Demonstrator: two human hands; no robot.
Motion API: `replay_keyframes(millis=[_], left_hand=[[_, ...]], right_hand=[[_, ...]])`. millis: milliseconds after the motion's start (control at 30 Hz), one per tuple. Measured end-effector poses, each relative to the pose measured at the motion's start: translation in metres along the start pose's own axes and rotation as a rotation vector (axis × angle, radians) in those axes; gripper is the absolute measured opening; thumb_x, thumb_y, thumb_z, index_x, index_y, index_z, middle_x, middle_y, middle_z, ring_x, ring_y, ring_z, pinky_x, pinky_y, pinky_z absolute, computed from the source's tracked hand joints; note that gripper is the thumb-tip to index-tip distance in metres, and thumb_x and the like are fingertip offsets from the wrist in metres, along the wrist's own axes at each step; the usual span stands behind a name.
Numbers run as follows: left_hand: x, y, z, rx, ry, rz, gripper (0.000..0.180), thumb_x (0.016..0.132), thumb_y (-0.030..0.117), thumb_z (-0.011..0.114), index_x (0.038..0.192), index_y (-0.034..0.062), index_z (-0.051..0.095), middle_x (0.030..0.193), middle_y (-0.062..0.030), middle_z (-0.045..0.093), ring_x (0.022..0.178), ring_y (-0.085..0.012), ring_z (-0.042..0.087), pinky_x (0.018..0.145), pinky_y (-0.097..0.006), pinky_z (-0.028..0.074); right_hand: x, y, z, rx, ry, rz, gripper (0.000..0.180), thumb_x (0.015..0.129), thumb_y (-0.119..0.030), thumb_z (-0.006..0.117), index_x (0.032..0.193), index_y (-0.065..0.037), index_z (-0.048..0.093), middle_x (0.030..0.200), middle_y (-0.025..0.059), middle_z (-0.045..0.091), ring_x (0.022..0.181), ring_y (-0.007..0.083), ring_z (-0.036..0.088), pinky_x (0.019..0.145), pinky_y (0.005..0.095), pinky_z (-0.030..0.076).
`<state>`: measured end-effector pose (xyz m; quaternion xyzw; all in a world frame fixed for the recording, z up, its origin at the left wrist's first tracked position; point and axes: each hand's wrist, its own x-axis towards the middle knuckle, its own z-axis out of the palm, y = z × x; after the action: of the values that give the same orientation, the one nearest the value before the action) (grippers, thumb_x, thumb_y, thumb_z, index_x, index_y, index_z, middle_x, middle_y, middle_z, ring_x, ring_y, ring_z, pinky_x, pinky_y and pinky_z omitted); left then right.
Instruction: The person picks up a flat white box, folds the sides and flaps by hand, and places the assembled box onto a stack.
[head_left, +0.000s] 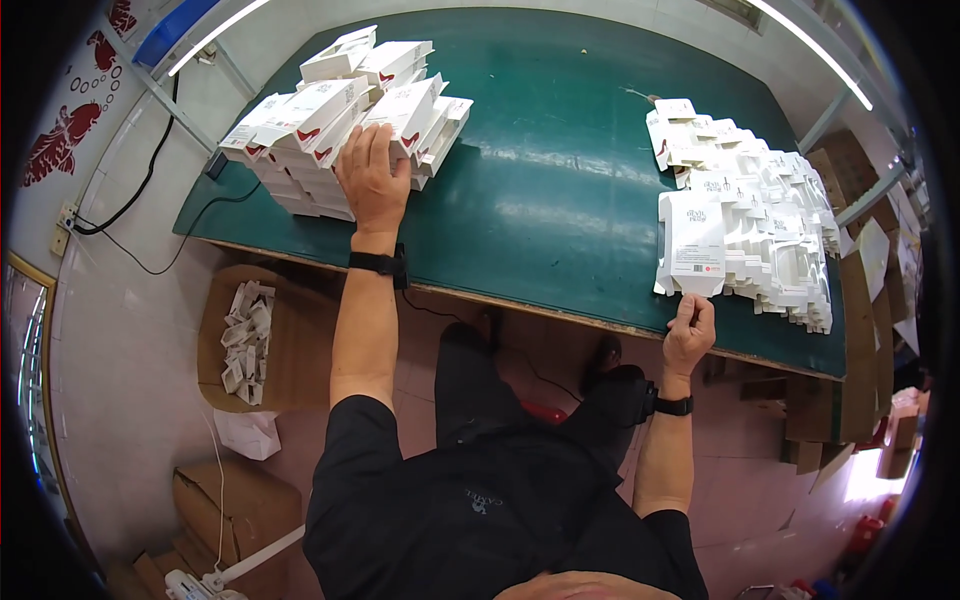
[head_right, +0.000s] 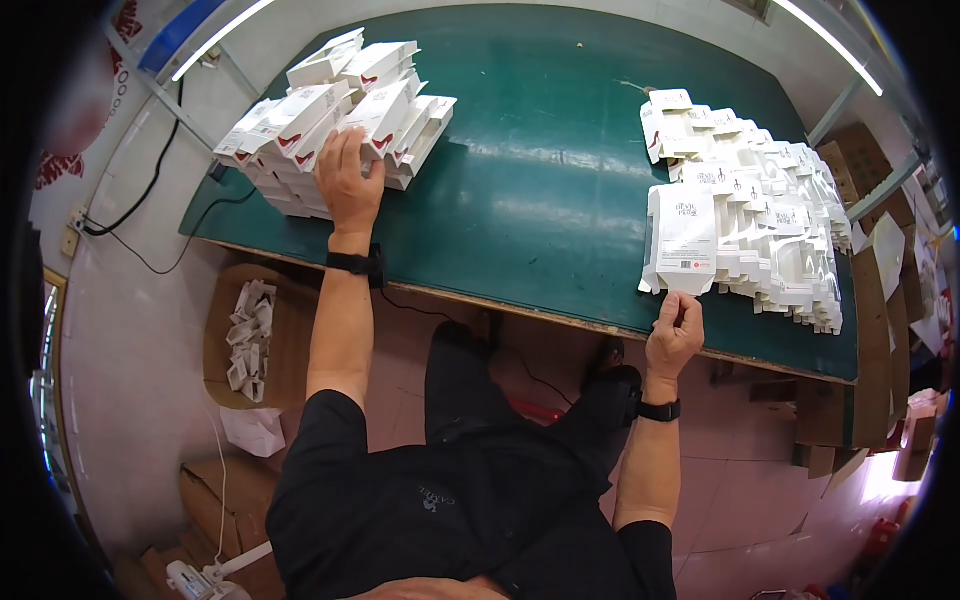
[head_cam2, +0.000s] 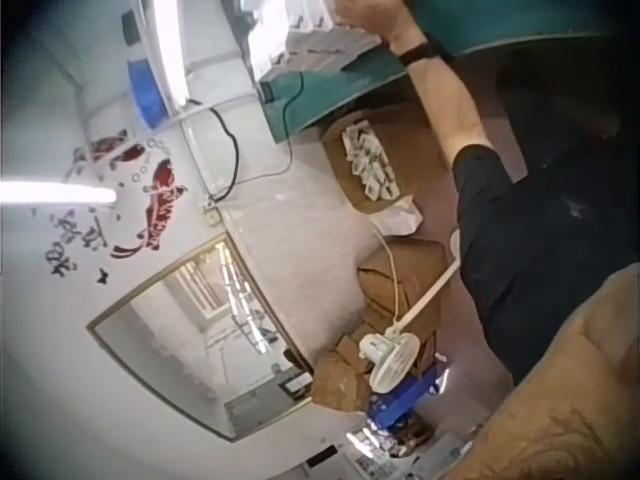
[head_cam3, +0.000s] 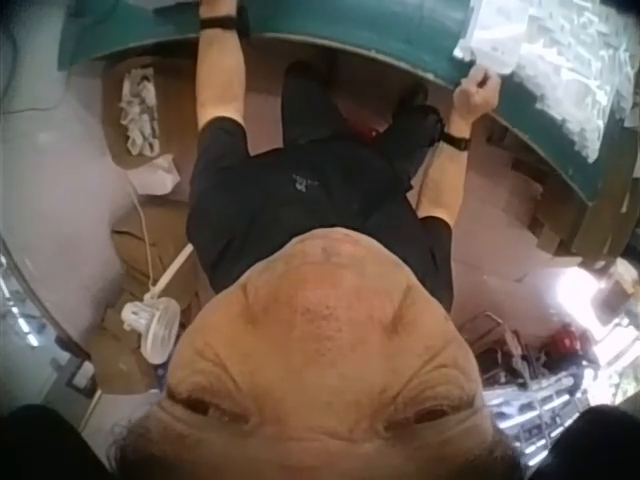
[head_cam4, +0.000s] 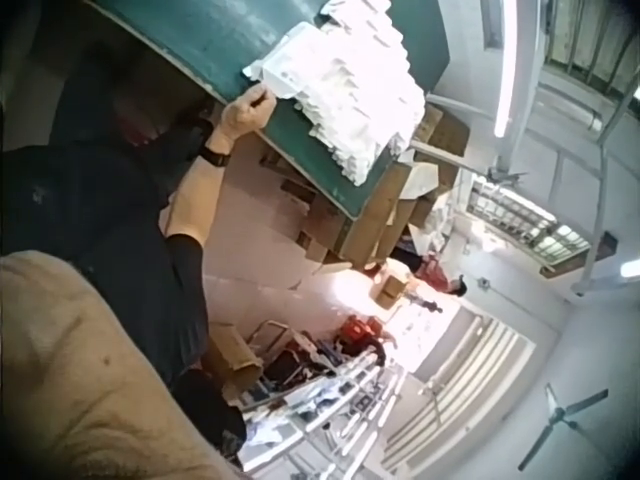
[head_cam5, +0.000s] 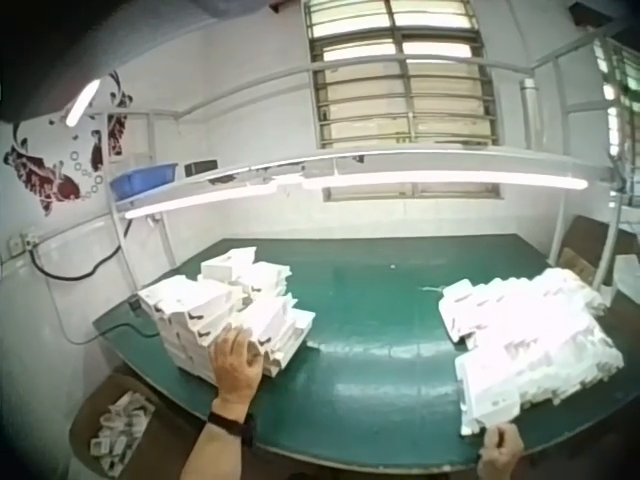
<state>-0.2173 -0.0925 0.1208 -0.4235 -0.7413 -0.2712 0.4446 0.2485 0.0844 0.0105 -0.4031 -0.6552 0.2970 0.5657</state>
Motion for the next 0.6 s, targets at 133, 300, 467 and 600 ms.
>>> replay_keyframes(millis=[133,300,467,600], left_hand=[[-0.009,0.059,-0.032,-0.128,0.11,0.022,0.055,0.077,0.011,0.079,0.13,0.0172,0.065,0.133,-0.007,0.062,0.135,-0.0321,0.053,0.115,-0.054,0.036],[-0.051,0.154,-0.047,-0.385,0.057,0.015,0.05,0.077,0.01,0.08,0.125,0.0181,0.069,0.13,-0.0046,0.062,0.135,-0.0308,0.054,0.118,-0.057,0.033],[-0.101,0.214,-0.044,-0.586,-0.106,0.077,0.053,0.074,0.008,0.082,0.125,0.0191,0.07,0.131,-0.0045,0.06,0.134,-0.0329,0.054,0.119,-0.057,0.032],[-0.11,0.227,-0.047,-0.743,-0.203,0.099,0.056,0.079,0.009,0.08,0.132,0.0176,0.066,0.132,-0.0069,0.059,0.133,-0.0326,0.054,0.117,-0.055,0.036]], right_hand=[[0.0,-0.007,0.008,0.104,-0.028,0.064,0.019,0.104,-0.02,0.065,0.1,-0.002,0.068,0.076,-0.001,0.06,0.059,0.0063,0.052,0.053,0.0228,0.043],[-0.012,-0.055,0.047,0.409,-0.274,0.277,0.024,0.107,-0.02,0.061,0.118,0.0,0.067,0.086,0.0014,0.063,0.063,0.0056,0.055,0.058,0.0216,0.05],[-0.015,-0.092,0.083,0.634,-0.505,0.526,0.048,0.106,-0.025,0.06,0.145,0.001,0.051,0.109,0.0092,0.069,0.087,0.0104,0.065,0.068,0.0239,0.057],[-0.012,-0.083,0.089,0.758,-0.463,0.586,0.057,0.102,-0.022,0.063,0.15,0.003,0.045,0.108,0.0083,0.069,0.089,0.0105,0.064,0.072,0.0228,0.055]])
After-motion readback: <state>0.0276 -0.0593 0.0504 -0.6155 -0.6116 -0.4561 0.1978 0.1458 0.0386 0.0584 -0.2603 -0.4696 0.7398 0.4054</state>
